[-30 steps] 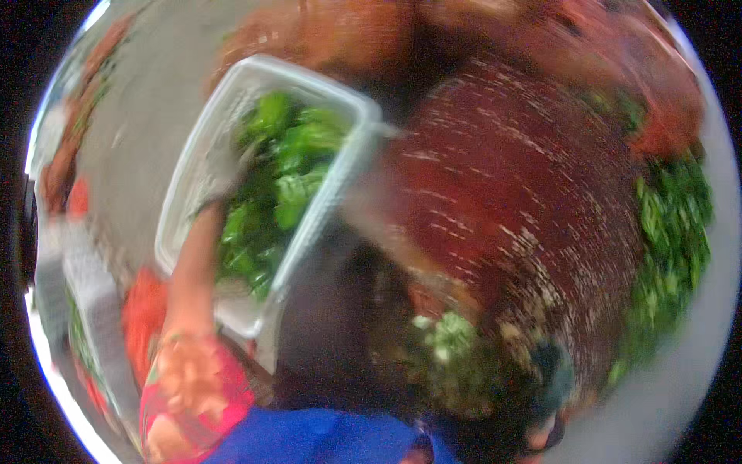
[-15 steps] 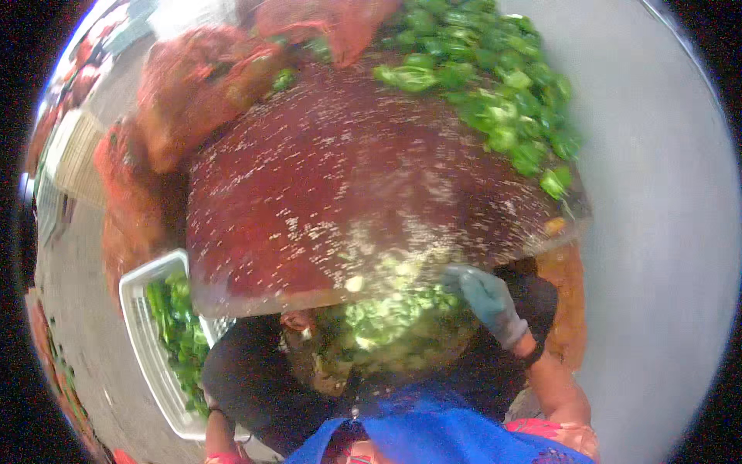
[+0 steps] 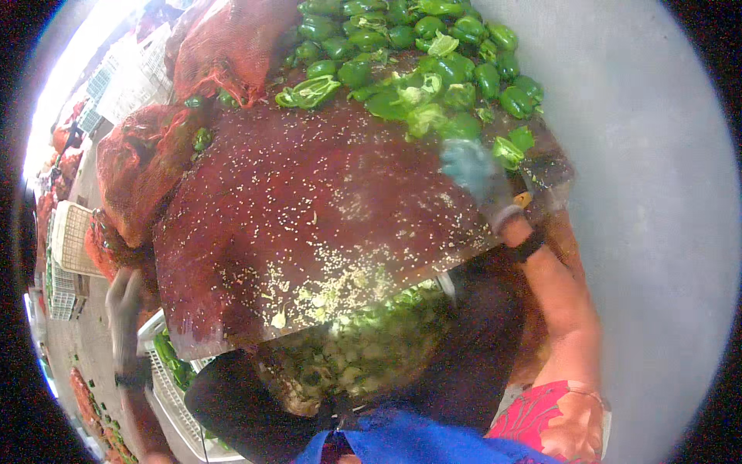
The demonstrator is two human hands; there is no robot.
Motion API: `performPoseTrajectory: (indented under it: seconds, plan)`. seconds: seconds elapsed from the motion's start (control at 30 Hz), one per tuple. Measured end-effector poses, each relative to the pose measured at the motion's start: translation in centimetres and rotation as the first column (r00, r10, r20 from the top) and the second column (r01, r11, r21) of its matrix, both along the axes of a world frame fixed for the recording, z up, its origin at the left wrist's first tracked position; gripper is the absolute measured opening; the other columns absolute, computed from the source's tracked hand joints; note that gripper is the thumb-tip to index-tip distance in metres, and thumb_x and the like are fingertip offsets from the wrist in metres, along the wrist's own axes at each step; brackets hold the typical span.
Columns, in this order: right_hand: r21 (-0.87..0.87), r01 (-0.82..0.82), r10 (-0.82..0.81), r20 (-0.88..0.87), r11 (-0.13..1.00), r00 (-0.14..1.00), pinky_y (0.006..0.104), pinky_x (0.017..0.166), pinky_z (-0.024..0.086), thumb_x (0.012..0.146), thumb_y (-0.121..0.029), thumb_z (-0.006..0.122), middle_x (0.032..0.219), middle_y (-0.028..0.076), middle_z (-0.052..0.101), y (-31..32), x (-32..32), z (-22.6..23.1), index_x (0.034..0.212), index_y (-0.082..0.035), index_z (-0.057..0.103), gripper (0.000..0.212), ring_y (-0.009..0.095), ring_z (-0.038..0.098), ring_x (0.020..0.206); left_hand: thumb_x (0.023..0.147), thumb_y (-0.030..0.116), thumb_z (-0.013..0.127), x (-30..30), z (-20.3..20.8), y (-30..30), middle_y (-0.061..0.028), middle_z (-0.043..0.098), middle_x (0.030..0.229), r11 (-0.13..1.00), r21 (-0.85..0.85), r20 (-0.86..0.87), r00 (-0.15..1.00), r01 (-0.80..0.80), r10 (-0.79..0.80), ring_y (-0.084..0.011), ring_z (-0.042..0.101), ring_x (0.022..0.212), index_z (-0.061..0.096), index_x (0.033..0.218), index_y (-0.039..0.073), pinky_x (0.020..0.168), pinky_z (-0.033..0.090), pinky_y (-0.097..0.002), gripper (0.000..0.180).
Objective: Removing the cores and seeds from green bell peppers by hand in an industrial setting.
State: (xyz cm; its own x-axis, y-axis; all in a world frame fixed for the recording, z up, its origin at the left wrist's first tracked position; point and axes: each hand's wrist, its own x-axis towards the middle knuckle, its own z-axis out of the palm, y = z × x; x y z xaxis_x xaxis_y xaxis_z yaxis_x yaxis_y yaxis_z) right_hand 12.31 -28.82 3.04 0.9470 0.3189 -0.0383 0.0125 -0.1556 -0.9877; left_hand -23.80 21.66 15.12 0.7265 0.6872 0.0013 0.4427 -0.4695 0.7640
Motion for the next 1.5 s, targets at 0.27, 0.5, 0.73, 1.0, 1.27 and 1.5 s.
performPoseTrajectory:
  seconds: [0.27,0.5,0.73,1.0,1.27,1.5]
  plan:
    - [0.113,0.178,-0.125,-0.370,0.978,0.921,0.0313,0.066,0.052,0.103,-0.032,0.055,0.110,0.010,0.065,2.7,2.9,-5.6,0.140,-0.007,0.052,0.044,0.020,0.067,0.082,0.092,0.012,0.057,34.6,-7.8,-27.9,-0.0154,0.062,0.111,0.370,0.603,-0.422,0.676,0.707,-0.604,-0.0338,0.067,0.097,0.069,0.102,0.009,0.081,0.057,-0.0454,0.017]
    - [0.055,0.228,-0.198,-0.326,0.972,0.924,0.0331,0.070,0.054,0.102,-0.031,0.055,0.117,0.013,0.067,2.7,2.3,-6.8,0.139,-0.006,0.053,0.045,0.022,0.071,0.090,0.090,0.010,0.058,44.6,-15.8,-32.8,-0.0140,0.066,0.106,0.300,0.719,-0.356,0.702,0.627,-0.617,-0.0307,0.070,0.095,0.073,0.105,0.010,0.076,0.059,-0.0436,0.021]
    - [0.053,0.157,-0.128,-0.356,0.986,0.926,0.0330,0.077,0.055,0.101,-0.046,0.055,0.126,0.015,0.064,1.7,2.5,-6.5,0.147,-0.009,0.046,0.060,0.023,0.068,0.100,0.095,0.020,0.057,40.4,-13.5,-29.9,-0.0168,0.072,0.100,0.484,0.390,-0.438,0.621,0.783,-0.650,-0.0341,0.072,0.092,0.071,0.107,0.006,0.078,0.058,-0.0481,0.023]
    - [0.034,-0.141,0.145,-0.224,0.989,0.964,0.0419,0.087,0.057,0.098,-0.059,0.055,0.145,0.015,0.051,7.8,-1.9,-2.1,0.159,-0.014,0.029,0.080,0.031,0.061,0.118,0.087,0.023,0.067,29.0,-12.4,-25.0,-0.0075,0.063,0.087,0.609,-0.595,0.292,0.847,0.525,-0.444,-0.0196,0.057,0.074,0.062,0.109,0.000,0.068,0.048,-0.0319,0.033]
    - [0.011,-0.333,0.333,-0.011,0.943,0.943,0.0312,0.106,0.044,0.107,-0.038,0.050,0.141,0.010,0.055,11.3,-8.1,-0.1,0.151,-0.004,0.042,0.057,0.017,0.053,0.127,0.094,0.018,0.069,20.0,-9.4,-24.0,-0.0010,0.067,0.106,0.488,-0.699,0.365,0.847,0.523,-0.386,-0.0088,0.062,0.089,0.060,0.127,0.003,0.074,0.053,-0.0255,0.037]
    - [0.290,-0.362,0.426,-0.198,0.886,0.883,0.0286,0.093,0.052,0.105,-0.034,0.055,0.122,0.004,0.066,11.6,-12.3,0.2,0.140,-0.005,0.056,0.045,0.011,0.061,0.108,0.098,0.021,0.066,15.1,-8.7,-23.4,-0.0046,0.067,0.119,0.230,-0.722,0.576,0.751,0.653,-0.323,-0.0131,0.064,0.102,0.059,0.132,0.001,0.090,0.054,-0.0305,0.040]
